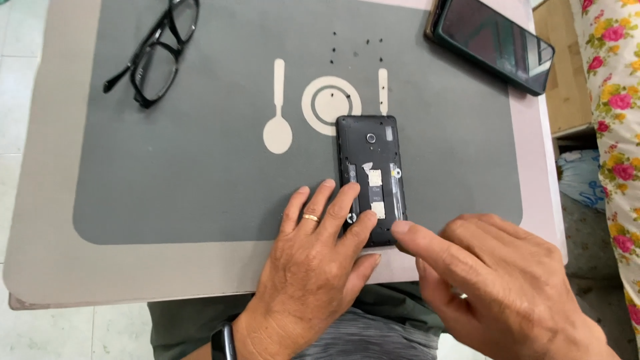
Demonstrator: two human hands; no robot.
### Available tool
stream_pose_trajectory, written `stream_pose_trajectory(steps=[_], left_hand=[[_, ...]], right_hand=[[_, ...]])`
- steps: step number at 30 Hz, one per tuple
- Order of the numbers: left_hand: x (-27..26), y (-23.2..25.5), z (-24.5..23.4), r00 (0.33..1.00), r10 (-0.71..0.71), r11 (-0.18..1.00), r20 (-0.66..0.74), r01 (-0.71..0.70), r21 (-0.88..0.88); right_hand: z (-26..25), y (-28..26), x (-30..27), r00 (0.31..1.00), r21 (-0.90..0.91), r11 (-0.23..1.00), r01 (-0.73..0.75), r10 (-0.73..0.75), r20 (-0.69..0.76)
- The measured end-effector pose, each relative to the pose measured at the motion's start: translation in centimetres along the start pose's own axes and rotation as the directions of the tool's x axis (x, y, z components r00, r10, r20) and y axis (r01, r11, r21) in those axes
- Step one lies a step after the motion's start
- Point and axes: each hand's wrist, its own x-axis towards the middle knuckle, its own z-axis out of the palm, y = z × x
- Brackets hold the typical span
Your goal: The person uses a precision screwdriver to remove screws from the back of a black smartphone. They carefully place the removed screws on the gray work mat next to the device. The person continues to unscrew various fasteners around the phone's back panel.
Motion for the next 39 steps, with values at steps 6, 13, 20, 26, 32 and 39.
stream_pose_trajectory(steps=[6,13,20,26,32,39], left_hand=[[0.0,-0.2,-0.1,0.999,0.009,1.000,0.041,-0.009,0.007],[0.0,-0.2,-0.1,0.999,0.006,1.000,0.042,-0.006,-0.012],[0.2,-0.2,-0.2,0.997,0.004,1.000,0.083,-0.004,0.003],[0.2,-0.2,-0.3,0.994,0.006,1.000,0.106,-0.007,0.013],[0.3,-0.2,-0.3,0.996,0.008,1.000,0.093,-0.008,0.002],[0.2,-0.2,-0.2,0.992,0.004,1.000,0.129,-0.008,0.030]], right_hand=[[0.0,0.1,0.3,0.995,-0.034,0.998,0.055,-0.058,-0.083],[-0.5,-0.1,0.0,0.998,-0.048,0.999,0.017,-0.014,0.062],[-0.8,0.1,0.3,0.998,-0.003,1.000,0.012,-0.011,0.059],[-0.9,0.1,0.3,0.995,-0.049,0.997,-0.059,0.063,0.073],[-0.5,-0.1,-0.6,0.999,0.001,0.999,-0.038,0.038,0.033],[-0.1,-1.1,0.0,0.982,0.118,0.986,-0.119,0.135,-0.130]])
